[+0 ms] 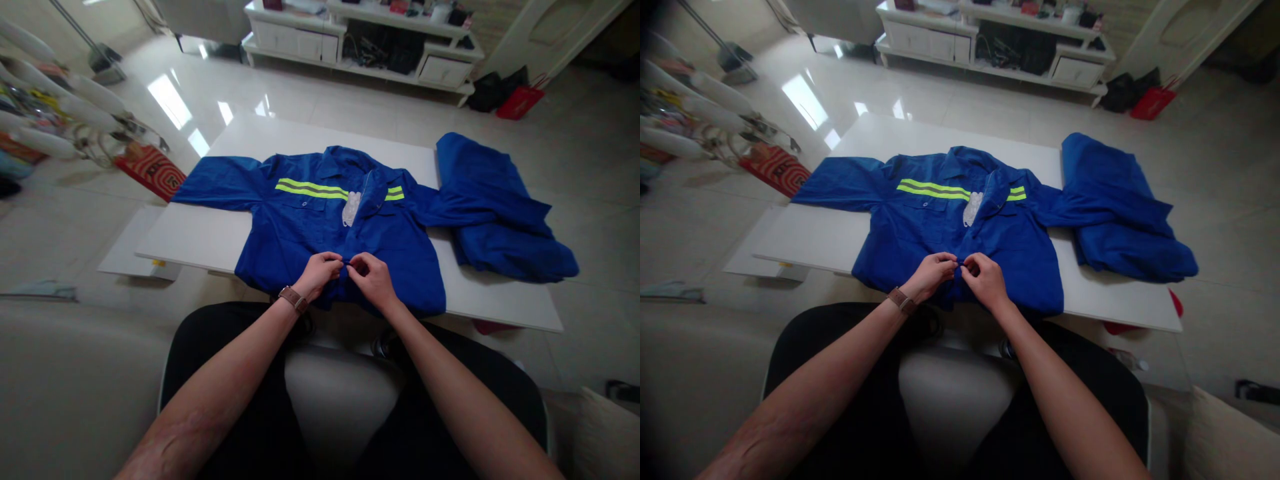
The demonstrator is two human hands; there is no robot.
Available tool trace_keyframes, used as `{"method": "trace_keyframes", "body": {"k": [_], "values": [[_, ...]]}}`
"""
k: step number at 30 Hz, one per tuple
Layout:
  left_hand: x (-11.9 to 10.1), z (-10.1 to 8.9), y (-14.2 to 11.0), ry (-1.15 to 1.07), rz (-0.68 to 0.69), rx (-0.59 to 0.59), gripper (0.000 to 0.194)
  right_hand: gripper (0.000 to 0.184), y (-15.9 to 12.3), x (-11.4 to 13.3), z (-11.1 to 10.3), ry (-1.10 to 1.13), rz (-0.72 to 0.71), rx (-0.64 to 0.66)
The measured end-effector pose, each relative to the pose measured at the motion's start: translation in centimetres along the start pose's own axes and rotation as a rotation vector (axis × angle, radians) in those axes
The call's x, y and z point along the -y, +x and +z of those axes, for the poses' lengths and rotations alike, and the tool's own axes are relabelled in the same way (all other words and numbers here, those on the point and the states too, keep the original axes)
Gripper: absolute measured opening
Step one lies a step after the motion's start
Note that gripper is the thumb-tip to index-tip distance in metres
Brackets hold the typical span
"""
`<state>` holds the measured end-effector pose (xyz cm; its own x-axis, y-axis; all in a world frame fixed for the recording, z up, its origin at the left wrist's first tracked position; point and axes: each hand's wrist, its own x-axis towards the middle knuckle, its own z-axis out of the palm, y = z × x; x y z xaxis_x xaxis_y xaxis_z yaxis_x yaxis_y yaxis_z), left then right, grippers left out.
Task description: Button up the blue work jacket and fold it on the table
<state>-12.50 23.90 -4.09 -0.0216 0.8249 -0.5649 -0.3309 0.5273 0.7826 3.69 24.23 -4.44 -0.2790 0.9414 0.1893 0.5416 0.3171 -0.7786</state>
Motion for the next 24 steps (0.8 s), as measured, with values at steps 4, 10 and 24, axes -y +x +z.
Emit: {"method": "trace_keyframes", "body": {"k": [4, 10, 24], "values": [[-0.1, 0.1, 0.0, -0.064, 0.003, 0.022, 0.025, 0.011, 0.0, 0.2, -0.2, -0.011, -0.012, -0.044], [-0.1, -0.1, 0.0, -0.136, -0.011, 0.053, 0.035, 0.022, -0.3, 0.5, -0.9, -0.273, -0.152, -0.009], [-0.3, -0.2, -0.1, 0.011, 0.182, 0.145, 0.046, 0.017, 0.2, 0.9, -0.4, 0.047, -0.018, -0.089]]}}
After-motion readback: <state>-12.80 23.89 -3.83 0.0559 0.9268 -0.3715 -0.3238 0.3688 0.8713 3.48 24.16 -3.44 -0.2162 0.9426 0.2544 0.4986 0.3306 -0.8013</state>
